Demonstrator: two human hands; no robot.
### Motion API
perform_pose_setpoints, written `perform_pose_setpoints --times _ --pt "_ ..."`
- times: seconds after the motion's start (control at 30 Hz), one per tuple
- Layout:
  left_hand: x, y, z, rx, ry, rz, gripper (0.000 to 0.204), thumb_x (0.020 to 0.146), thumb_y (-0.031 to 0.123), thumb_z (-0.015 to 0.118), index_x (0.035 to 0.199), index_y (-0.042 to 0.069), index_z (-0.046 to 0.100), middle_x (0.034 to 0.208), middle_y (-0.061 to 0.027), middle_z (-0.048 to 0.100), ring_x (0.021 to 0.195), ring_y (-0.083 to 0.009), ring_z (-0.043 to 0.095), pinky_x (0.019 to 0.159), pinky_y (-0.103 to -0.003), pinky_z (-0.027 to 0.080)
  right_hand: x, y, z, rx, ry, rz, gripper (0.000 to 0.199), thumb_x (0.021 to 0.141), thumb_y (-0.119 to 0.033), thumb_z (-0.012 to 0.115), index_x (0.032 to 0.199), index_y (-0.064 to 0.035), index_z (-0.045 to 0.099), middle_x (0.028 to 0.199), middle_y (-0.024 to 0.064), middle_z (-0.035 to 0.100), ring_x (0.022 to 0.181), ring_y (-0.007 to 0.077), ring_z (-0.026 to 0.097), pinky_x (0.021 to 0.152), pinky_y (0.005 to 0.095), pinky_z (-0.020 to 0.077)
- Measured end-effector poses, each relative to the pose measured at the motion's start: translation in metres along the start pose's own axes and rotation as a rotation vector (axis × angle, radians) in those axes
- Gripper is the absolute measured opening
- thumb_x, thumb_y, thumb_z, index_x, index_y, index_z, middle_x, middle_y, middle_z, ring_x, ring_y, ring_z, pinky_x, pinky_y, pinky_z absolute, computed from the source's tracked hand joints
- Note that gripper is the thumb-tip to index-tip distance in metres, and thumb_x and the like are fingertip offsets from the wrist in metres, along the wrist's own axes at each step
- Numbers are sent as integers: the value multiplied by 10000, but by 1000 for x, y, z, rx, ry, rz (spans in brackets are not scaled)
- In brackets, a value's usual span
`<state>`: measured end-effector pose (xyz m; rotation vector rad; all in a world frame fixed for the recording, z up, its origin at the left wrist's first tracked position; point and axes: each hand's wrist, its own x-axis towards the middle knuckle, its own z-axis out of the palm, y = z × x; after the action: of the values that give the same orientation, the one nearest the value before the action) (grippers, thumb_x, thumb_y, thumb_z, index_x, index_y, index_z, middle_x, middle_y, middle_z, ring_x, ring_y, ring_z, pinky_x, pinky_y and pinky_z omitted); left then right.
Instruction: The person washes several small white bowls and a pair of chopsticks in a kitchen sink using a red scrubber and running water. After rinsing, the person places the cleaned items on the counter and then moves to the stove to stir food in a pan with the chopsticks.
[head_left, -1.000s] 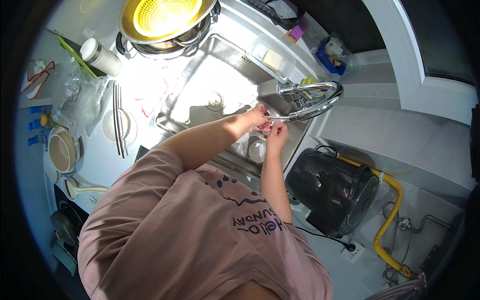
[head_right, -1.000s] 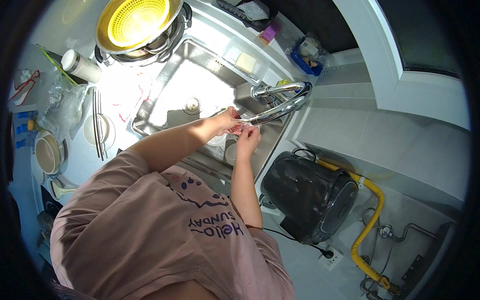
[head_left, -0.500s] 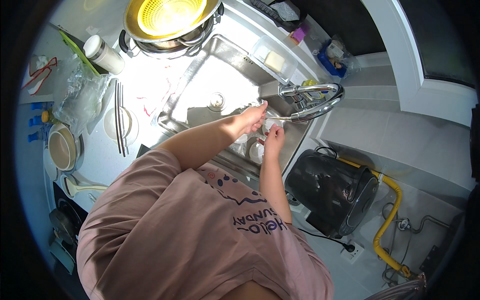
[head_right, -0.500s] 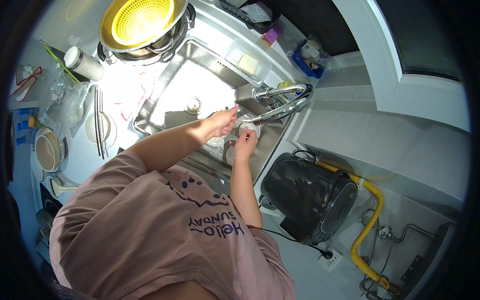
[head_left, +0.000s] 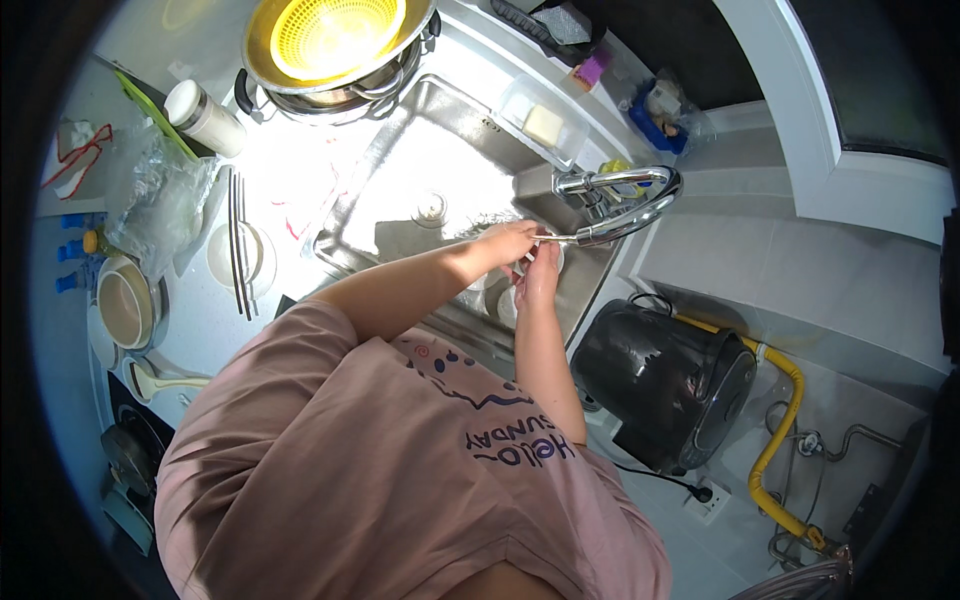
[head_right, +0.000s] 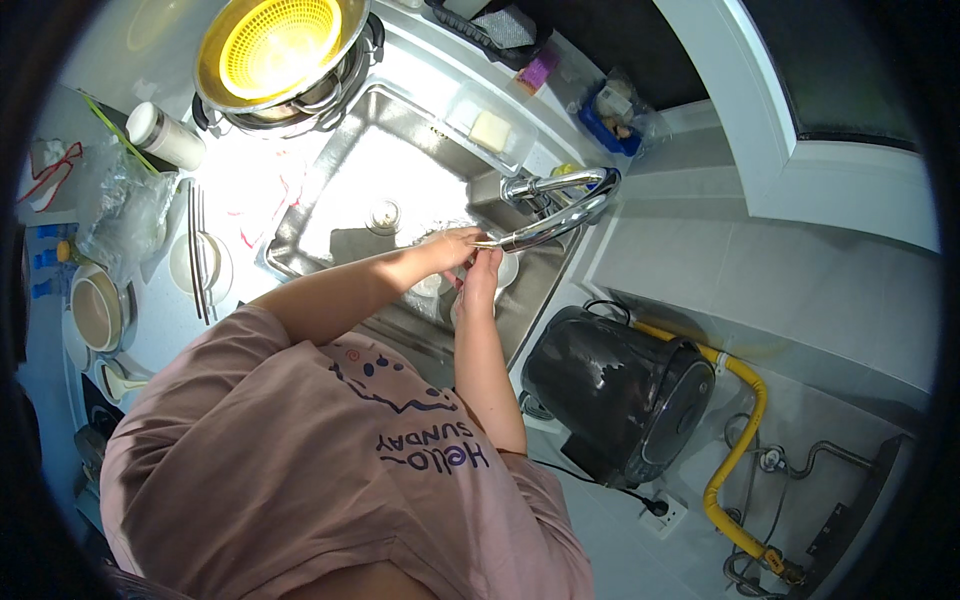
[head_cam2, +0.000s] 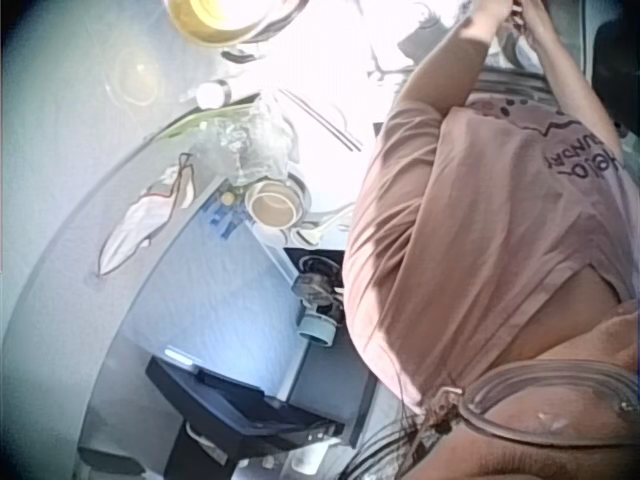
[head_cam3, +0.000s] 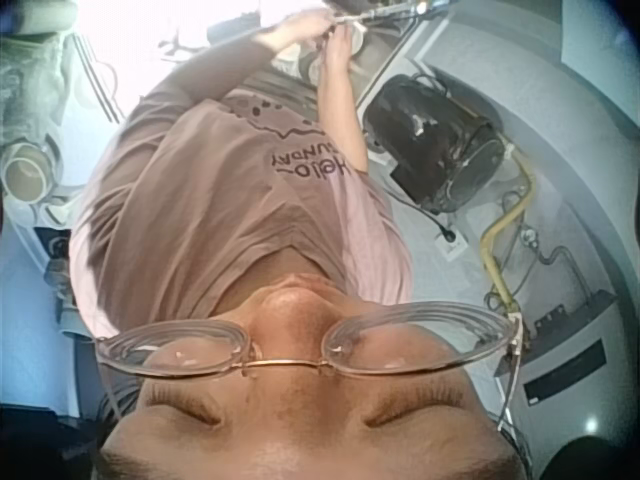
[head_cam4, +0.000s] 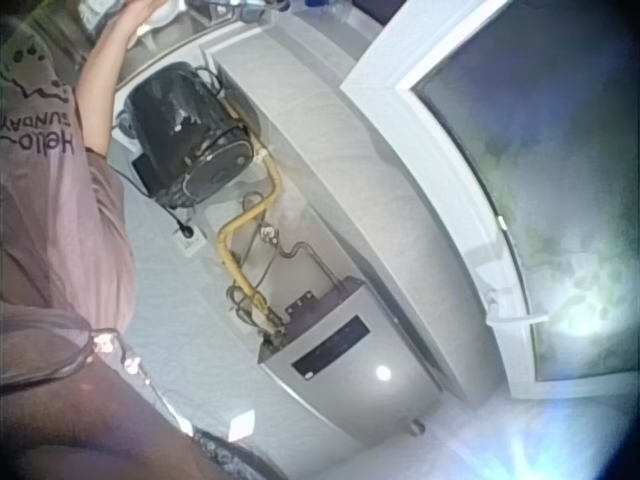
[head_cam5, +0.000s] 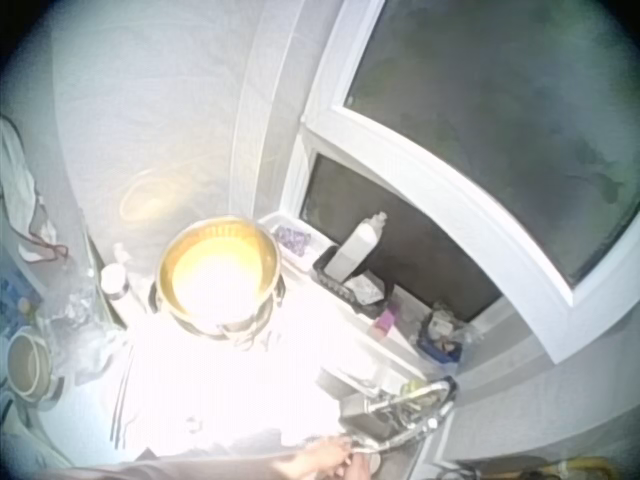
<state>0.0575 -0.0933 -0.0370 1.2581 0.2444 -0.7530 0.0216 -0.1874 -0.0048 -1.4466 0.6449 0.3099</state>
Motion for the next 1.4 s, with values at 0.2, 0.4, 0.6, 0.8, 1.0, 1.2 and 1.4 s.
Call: perform_pose_setpoints --times 0.2,0.4,0.6,0.8,1.0,1.2,1.4 --pt "-14 18 2 -356 -72 -230 469 1000 601 249 1175 229 476 1233 -45 528 1155 -281 498 799 -625 446 2 0 -2 61 15 68 286 1016 -359 407 1232 -174 419 1087 39 592 930 162 602 636 365 535" --pt "-10 14 13 -501 -28 -70 257 1003 407 479 1195 237 460 1043 -57 583 963 -208 561 696 -480 491 7 0 -8 198 39 7 308 1017 -361 401 1207 -134 485 1000 34 613 830 141 611 555 273 503" --pt "-7 11 24 37 151 61 384 892 282 644 1215 105 536 964 -127 669 844 -203 653 615 -391 551 9 -4 -11 311 -172 147 541 998 -564 293 1180 -126 554 956 18 642 773 149 619 555 270 471" --pt "14 -22 7 -35 274 136 274 959 217 575 1152 23 563 909 -100 669 763 -206 662 647 -344 595 3 -9 -11 250 -58 175 778 903 -766 234 1468 -237 322 1484 100 378 1342 332 346 996 662 293" --pt "11 -7 -4 -462 111 -138 287 1004 316 523 878 67 586 698 -25 575 513 -63 456 420 -198 363 13 -4 -31 216 94 161 778 903 -755 294 1460 -212 323 1540 108 255 1427 369 180 1023 625 280" --pt "-7 16 -3 -336 8 -162 472 967 500 524 668 148 428 531 44 378 393 -50 298 334 -248 147 7 8 -34 182 55 170 713 921 -732 284 1348 -185 446 1501 103 295 1390 347 237 1002 567 322" --pt "-38 39 9 -361 73 -90 477 971 487 525 649 159 398 504 50 343 385 -57 274 334 -243 158 0 10 -29 171 3 146 675 936 -711 285 1264 -156 485 1408 85 378 1313 303 327 1003 545 316"
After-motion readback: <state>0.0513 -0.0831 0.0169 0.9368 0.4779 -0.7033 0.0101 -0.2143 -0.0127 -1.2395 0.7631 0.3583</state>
